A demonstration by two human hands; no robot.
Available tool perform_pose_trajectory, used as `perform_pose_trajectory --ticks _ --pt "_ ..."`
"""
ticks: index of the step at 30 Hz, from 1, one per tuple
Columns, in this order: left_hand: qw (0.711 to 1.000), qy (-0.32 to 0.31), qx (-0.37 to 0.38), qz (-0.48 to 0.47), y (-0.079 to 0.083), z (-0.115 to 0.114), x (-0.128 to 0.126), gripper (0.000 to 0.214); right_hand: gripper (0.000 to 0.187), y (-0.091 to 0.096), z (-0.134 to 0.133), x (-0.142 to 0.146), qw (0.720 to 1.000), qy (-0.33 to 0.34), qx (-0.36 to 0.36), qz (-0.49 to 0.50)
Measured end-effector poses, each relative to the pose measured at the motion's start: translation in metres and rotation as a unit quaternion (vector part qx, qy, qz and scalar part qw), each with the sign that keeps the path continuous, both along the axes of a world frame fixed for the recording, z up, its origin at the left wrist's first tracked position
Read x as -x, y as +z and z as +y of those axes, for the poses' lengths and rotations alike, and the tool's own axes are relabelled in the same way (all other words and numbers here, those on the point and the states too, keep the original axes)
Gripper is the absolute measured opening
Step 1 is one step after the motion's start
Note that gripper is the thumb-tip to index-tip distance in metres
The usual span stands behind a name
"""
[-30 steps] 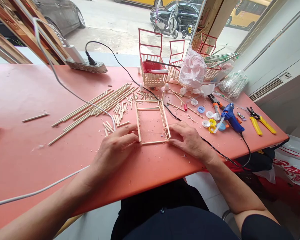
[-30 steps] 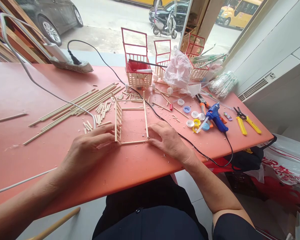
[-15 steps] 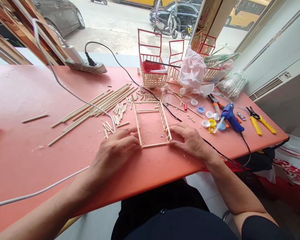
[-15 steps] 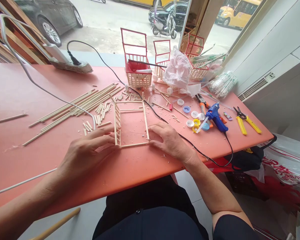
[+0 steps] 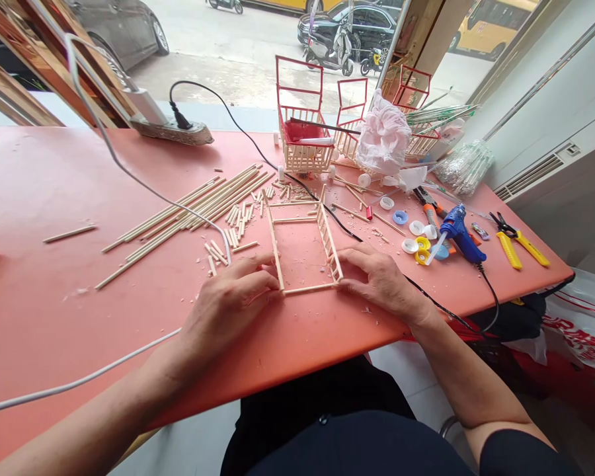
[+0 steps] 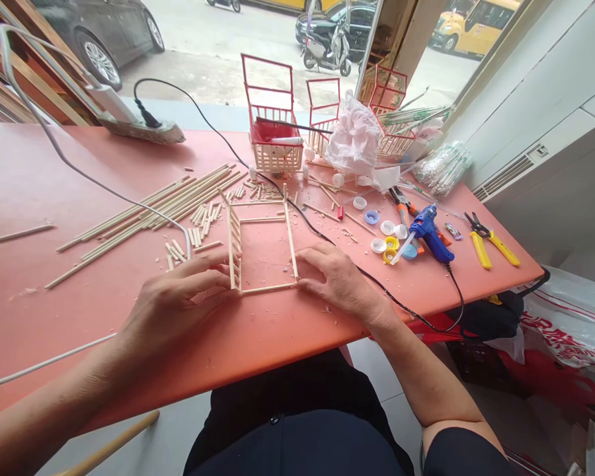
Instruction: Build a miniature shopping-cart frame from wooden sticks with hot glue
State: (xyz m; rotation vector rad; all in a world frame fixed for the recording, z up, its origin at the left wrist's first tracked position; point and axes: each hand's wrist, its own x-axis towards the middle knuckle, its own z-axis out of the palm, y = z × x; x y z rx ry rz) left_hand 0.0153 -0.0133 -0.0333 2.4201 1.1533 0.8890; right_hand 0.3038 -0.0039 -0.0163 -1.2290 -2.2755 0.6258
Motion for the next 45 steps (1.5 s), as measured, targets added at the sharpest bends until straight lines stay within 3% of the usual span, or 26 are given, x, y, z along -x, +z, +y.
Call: perform_pose_trajectory --ticks 45 --pt "0.999 -0.016 0.026 -0.044 0.0016 0.0017 -0.001 0.021 0.031 -0.0023 -0.0006 -0.0007 1.0 0.007 -0.017 0.003"
